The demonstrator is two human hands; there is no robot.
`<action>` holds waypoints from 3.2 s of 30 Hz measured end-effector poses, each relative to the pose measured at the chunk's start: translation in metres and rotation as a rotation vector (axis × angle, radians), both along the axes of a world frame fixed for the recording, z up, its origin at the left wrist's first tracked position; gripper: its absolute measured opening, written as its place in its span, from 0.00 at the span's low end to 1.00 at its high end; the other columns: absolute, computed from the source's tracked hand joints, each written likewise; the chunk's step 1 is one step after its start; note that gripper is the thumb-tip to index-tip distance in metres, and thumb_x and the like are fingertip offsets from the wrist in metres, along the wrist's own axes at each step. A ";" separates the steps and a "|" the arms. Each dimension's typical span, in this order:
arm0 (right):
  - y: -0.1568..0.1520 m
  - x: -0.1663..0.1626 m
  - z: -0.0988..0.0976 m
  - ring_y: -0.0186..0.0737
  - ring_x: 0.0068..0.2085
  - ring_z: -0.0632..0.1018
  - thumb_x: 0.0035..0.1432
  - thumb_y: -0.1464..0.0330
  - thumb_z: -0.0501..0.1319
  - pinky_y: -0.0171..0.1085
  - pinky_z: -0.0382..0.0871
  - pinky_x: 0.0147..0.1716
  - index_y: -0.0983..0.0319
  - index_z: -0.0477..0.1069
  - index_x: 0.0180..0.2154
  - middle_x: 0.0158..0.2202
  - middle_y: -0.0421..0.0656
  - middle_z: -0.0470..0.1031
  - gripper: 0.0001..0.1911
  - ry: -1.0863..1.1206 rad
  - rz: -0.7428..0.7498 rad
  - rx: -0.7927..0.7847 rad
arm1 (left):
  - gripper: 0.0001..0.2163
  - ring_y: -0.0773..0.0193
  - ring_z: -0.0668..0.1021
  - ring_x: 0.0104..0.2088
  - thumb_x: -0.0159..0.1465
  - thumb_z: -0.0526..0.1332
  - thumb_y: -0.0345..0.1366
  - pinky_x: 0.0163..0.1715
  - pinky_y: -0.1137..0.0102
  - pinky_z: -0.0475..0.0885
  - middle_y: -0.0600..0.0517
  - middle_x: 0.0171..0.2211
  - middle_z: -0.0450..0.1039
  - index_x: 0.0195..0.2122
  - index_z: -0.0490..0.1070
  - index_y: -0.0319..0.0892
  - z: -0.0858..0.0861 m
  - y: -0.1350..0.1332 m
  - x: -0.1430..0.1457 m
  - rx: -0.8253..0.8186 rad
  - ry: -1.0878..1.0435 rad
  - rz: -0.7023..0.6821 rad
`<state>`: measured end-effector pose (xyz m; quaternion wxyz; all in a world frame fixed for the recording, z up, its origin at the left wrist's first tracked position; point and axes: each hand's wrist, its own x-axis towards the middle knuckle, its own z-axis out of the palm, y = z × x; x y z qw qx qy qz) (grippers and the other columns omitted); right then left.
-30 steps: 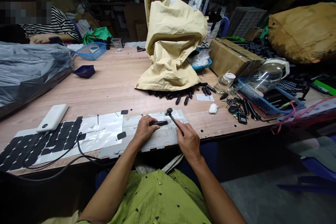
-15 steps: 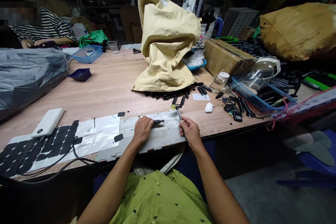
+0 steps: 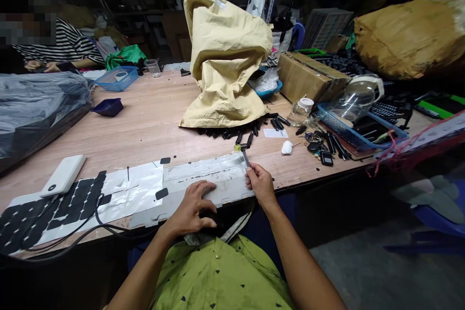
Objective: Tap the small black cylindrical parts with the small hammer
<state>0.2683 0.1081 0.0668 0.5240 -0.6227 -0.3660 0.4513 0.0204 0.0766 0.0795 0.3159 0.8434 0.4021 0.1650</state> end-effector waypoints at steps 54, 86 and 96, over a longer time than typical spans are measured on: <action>-0.006 -0.006 -0.015 0.41 0.31 0.77 0.56 0.55 0.58 0.39 0.74 0.32 0.61 0.79 0.39 0.29 0.44 0.78 0.19 -0.402 0.007 0.245 | 0.08 0.55 0.77 0.45 0.56 0.69 0.31 0.48 0.61 0.69 0.52 0.38 0.79 0.36 0.82 0.49 0.003 0.067 0.041 -0.036 0.064 0.581; -0.042 -0.032 0.003 0.36 0.33 0.78 0.65 0.73 0.54 0.31 0.71 0.34 0.54 0.79 0.50 0.31 0.41 0.77 0.19 -1.043 0.206 0.583 | 0.06 0.57 0.78 0.44 0.55 0.69 0.32 0.47 0.63 0.69 0.54 0.37 0.80 0.34 0.82 0.49 0.006 0.073 0.041 -0.106 0.039 0.517; -0.002 -0.002 -0.008 0.37 0.25 0.75 0.52 0.57 0.64 0.38 0.73 0.25 0.62 0.79 0.45 0.28 0.41 0.77 0.22 -0.282 -0.008 0.154 | 0.07 0.55 0.76 0.46 0.62 0.64 0.37 0.50 0.61 0.67 0.52 0.39 0.79 0.39 0.82 0.51 0.004 0.071 0.039 -0.105 0.052 0.478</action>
